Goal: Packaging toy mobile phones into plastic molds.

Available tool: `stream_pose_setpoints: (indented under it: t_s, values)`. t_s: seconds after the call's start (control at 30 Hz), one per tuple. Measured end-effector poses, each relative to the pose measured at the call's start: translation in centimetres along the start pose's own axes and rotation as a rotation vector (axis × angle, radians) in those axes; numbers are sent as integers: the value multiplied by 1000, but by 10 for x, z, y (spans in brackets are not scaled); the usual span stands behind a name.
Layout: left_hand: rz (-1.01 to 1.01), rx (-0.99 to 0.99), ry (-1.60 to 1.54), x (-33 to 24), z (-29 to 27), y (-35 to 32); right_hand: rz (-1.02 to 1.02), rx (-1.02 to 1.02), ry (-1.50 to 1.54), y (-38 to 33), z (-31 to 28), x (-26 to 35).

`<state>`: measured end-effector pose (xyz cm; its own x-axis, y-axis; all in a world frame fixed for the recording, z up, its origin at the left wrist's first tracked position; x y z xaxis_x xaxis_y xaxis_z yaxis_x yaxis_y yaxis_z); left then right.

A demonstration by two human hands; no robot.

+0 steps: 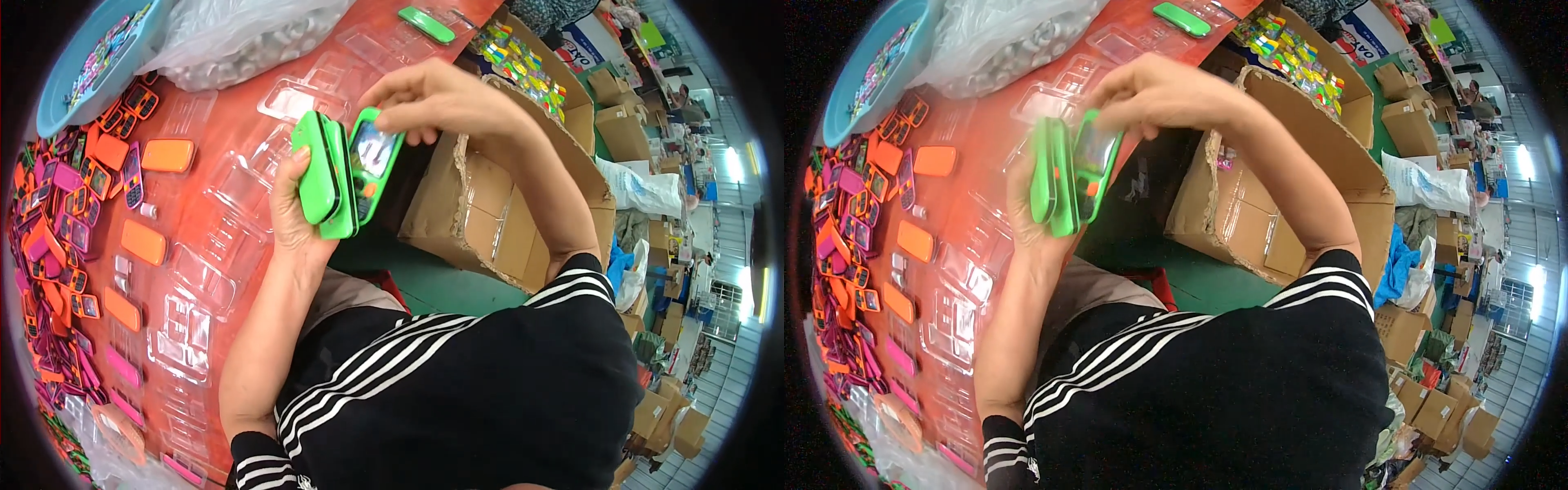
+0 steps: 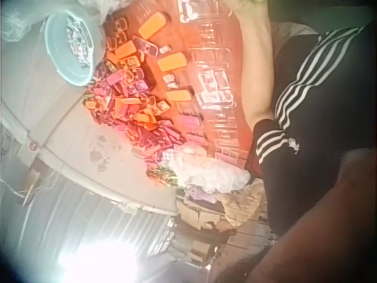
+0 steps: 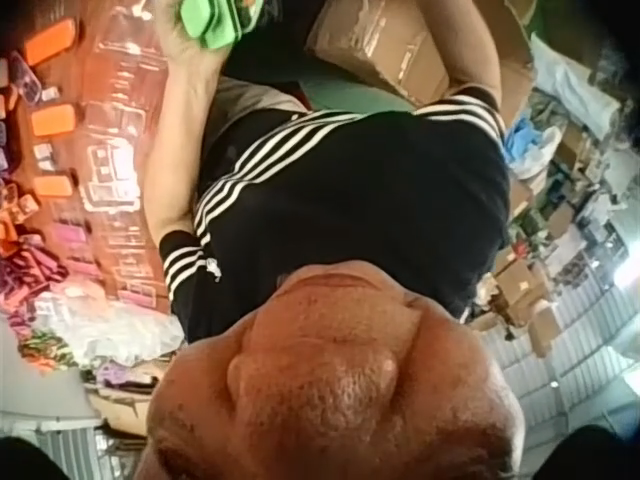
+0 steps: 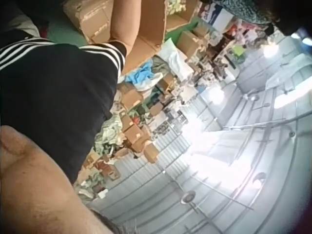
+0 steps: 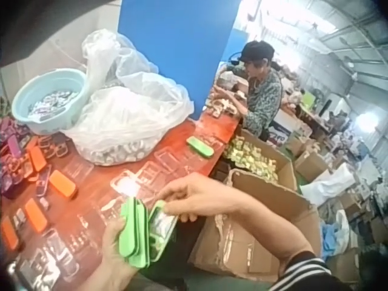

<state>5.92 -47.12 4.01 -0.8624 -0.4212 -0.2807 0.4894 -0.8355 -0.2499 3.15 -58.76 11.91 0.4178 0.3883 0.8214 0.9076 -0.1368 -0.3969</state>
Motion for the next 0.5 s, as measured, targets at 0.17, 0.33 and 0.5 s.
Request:
stream_pose_setpoints:
  t_s: [0.17,0.33,0.5]
  values:
    - [16,-77,-82,-7,-1,2,-3,-209,112,-8,-50,-5]
    - [-5,-24,12,-6,-8,4,-47,-323,257,-9,-75,-15]
    - [-17,-8,27,-4,-7,0,-82,-433,307,-7,-81,-11]
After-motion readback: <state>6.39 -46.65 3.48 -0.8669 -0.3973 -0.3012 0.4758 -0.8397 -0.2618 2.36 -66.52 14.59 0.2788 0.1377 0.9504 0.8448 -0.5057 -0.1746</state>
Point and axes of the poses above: each hand's wrist, its own y-axis towards the middle knuckle, its own z-axis out of the palm, x = y × z, the point moved 9 cm from there along y, towards the middle knuckle, and after that the axes turned 4 degrees about z, right-handed, at the moved point
